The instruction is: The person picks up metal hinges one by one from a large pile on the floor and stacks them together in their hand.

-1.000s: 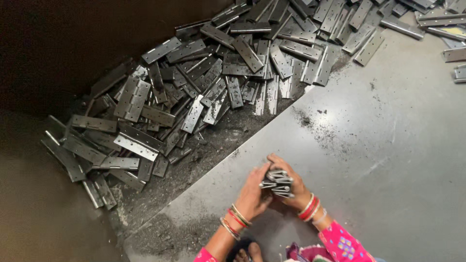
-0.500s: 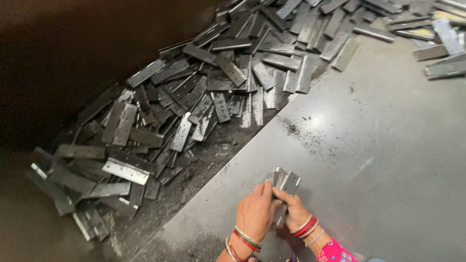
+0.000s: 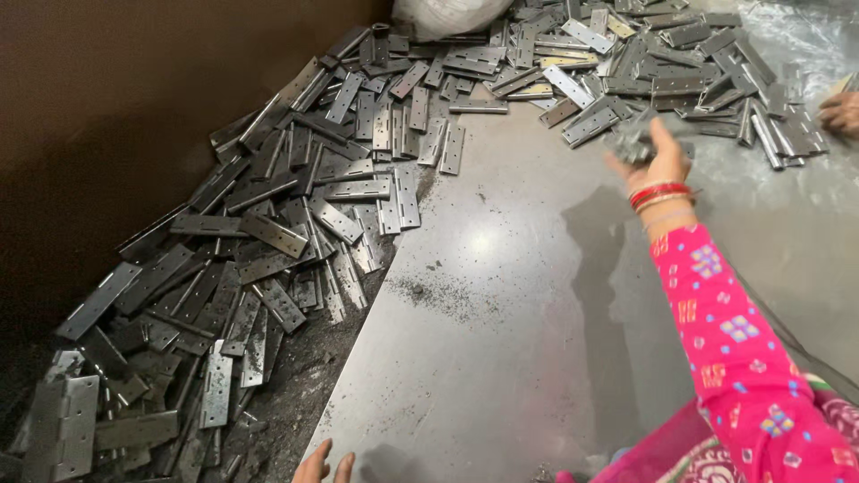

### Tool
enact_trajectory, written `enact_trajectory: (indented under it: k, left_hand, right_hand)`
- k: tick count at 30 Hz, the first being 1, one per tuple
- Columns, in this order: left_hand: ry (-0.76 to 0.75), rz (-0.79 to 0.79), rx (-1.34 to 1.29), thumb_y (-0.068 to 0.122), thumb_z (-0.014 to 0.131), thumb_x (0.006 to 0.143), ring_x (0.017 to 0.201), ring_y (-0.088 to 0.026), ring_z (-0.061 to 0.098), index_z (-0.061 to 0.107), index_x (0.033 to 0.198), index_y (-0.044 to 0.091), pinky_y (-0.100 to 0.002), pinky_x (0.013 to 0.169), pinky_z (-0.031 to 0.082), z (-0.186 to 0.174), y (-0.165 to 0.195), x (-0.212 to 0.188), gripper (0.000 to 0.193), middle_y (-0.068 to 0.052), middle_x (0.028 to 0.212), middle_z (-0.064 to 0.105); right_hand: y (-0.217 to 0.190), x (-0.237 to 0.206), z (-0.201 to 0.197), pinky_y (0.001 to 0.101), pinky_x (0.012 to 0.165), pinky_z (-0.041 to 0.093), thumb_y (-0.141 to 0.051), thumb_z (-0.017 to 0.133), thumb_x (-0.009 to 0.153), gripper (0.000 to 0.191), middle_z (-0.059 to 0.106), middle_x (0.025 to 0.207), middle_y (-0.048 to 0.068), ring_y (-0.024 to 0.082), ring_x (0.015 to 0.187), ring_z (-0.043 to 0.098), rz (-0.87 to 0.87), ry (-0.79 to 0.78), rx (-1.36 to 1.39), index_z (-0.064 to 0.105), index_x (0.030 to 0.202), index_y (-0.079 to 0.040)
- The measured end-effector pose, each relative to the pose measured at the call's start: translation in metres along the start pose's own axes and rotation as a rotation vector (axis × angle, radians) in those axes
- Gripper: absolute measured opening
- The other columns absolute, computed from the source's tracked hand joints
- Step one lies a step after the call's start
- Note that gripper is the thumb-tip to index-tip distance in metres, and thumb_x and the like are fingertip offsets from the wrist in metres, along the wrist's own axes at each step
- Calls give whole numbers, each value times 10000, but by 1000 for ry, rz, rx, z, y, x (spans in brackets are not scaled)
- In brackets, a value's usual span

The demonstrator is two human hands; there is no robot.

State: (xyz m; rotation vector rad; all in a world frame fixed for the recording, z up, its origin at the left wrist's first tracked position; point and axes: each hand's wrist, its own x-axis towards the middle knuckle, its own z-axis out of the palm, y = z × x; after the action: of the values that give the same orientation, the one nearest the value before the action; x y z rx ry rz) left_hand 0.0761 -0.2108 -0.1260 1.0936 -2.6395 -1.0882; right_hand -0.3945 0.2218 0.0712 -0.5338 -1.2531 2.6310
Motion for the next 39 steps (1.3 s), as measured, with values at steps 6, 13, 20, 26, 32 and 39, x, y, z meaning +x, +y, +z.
enact_trajectory:
  k: [6,13,20,26,32,39]
  left_hand:
    - [34,-26,52,391,824,769,1037,-345,753,709,1252,57,-454,920,621,-8,28,8,599,-211,1116,735]
    - [236,214,204,358,730,872,1021,-336,668,694,1146,96,-433,842,545,-100,33,35,381,-101,1110,721]
    - [470,228,335,239,811,823,959,-344,637,686,1041,87,-447,833,524,-156,-22,118,293,-116,1002,678]
    - [437,2,202,337,907,688,913,-407,648,630,1054,-16,-480,751,541,-160,-27,153,579,-208,1012,643]
    - [248,-208,-137,405,873,773,897,-333,702,721,975,40,-435,818,532,-166,-48,142,444,-164,979,709]
    - [555,146,327,192,718,900,888,-344,627,663,941,68,-447,729,524,-141,-54,104,142,-127,929,603]
  right_hand:
    - [33,-33,1,531,796,635,-199,800,834,798,615,1272,152,299,1046,689,-377,-31,-844,379,1489,-28]
    - [152,-152,-42,511,964,533,-523,779,794,682,677,1203,229,426,1114,643,-732,-638,-2039,659,1208,5]
    - [206,-189,-12,443,924,623,-750,755,686,845,776,1109,170,343,1051,737,-481,-849,-2527,759,1234,-108]
    - [233,-202,16,446,956,620,-787,774,645,823,808,1065,162,328,1035,757,-374,-904,-2659,790,1073,-85]
    - [239,-189,22,488,973,601,-750,828,621,832,804,1103,156,359,1094,751,-293,-882,-2699,758,1107,-78]
    - [239,-173,14,495,986,603,-721,844,629,816,816,1058,169,356,1085,772,-248,-858,-2711,769,1130,-81]
